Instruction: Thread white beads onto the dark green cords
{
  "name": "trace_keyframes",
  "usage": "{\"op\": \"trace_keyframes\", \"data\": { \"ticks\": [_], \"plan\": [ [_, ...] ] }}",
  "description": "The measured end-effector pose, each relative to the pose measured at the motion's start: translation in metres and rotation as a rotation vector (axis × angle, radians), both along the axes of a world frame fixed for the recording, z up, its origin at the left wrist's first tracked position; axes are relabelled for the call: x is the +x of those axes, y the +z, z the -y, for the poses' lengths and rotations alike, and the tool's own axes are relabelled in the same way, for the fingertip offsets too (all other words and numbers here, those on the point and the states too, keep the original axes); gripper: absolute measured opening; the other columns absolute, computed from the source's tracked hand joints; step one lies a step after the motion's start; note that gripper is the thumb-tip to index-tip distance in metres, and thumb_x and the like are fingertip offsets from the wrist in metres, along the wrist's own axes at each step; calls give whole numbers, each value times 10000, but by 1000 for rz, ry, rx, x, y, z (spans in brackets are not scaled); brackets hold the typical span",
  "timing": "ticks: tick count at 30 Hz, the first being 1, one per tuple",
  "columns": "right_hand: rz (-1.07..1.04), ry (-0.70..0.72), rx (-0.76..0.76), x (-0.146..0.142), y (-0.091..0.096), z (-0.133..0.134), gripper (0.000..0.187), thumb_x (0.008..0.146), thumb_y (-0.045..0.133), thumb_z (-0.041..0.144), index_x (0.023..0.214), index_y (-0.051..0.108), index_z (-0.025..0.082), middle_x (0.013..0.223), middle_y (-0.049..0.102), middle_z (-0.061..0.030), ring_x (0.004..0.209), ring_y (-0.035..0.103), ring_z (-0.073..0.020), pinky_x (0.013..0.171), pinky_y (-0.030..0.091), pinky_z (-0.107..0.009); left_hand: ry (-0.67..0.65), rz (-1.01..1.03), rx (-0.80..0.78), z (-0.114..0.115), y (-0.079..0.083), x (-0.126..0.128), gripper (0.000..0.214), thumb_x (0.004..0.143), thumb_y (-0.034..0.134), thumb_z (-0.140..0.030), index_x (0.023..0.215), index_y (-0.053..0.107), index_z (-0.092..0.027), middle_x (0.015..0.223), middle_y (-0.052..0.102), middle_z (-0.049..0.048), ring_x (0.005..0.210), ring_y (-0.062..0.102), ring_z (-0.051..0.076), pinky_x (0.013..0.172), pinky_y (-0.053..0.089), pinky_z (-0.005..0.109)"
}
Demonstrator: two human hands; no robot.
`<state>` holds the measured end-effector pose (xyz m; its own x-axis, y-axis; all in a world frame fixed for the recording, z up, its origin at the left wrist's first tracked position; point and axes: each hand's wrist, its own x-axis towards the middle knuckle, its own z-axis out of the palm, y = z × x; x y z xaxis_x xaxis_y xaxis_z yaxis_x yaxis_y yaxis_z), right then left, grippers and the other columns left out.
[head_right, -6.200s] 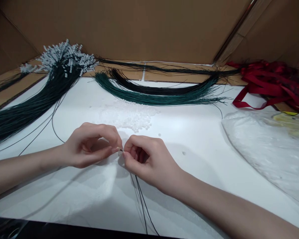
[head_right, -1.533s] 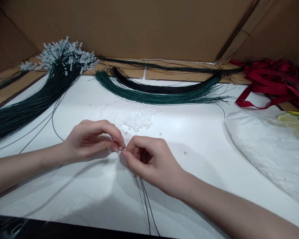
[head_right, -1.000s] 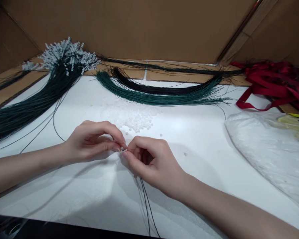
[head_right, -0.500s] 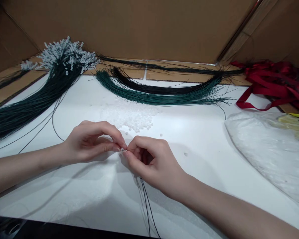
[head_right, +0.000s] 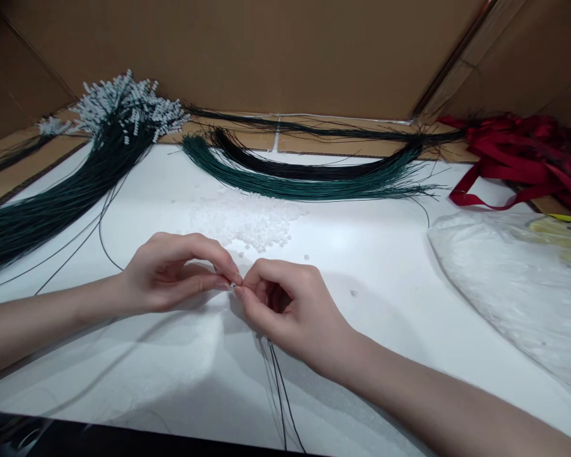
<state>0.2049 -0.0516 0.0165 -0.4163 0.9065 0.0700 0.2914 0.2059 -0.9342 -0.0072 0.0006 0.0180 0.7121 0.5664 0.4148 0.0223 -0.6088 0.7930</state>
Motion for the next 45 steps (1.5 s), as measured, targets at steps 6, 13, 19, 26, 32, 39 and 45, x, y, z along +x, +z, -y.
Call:
{"op": "trace_keyframes", "data": {
  "ticks": [6,13,19,26,32,39,45],
  "plan": [
    [7,7,-5,0,0,-1,207,927,570,197,724,569,156,581,489,45,511,419,-60,467,335,-192,7,-11,34,0,1,0,161,883,641,-72,1032,645,-133,904,720,66,823,710,143,673,614,193],
    [-6,21,-4,1,-1,0,197,922,573,180,727,565,153,582,483,51,518,413,-56,471,333,-186,18,1,34,1,-1,0,174,877,652,-87,1039,644,-151,902,716,63,818,713,152,657,611,200],
    [6,21,-1,1,0,-1,194,907,581,169,714,558,157,575,476,49,510,409,-60,465,328,-192,20,19,2,2,-2,-1,212,879,657,-90,1078,627,-155,917,716,68,840,723,155,675,621,203],
    [19,25,-43,0,1,-1,196,908,575,188,714,554,167,563,491,40,494,428,-70,459,343,-203,9,29,20,0,-2,0,208,887,651,-98,1080,619,-166,897,723,66,830,723,149,679,619,202],
    [12,31,-20,2,1,0,184,904,583,175,722,562,162,571,490,44,503,426,-65,464,341,-197,-4,11,17,0,-1,0,208,890,649,-99,1084,619,-167,912,723,69,839,724,148,686,622,200],
    [17,26,-3,1,1,0,188,895,583,160,708,561,160,569,485,44,507,422,-64,470,339,-198,-6,20,-10,0,-2,-1,238,881,660,-83,1103,610,-153,911,723,68,841,721,140,702,620,191],
    [10,21,-13,0,0,0,184,895,584,162,712,564,163,570,486,42,507,427,-68,471,342,-202,-7,16,-11,0,-1,0,241,876,666,-91,1102,613,-155,902,725,63,829,721,136,707,610,183]
  ]
}}
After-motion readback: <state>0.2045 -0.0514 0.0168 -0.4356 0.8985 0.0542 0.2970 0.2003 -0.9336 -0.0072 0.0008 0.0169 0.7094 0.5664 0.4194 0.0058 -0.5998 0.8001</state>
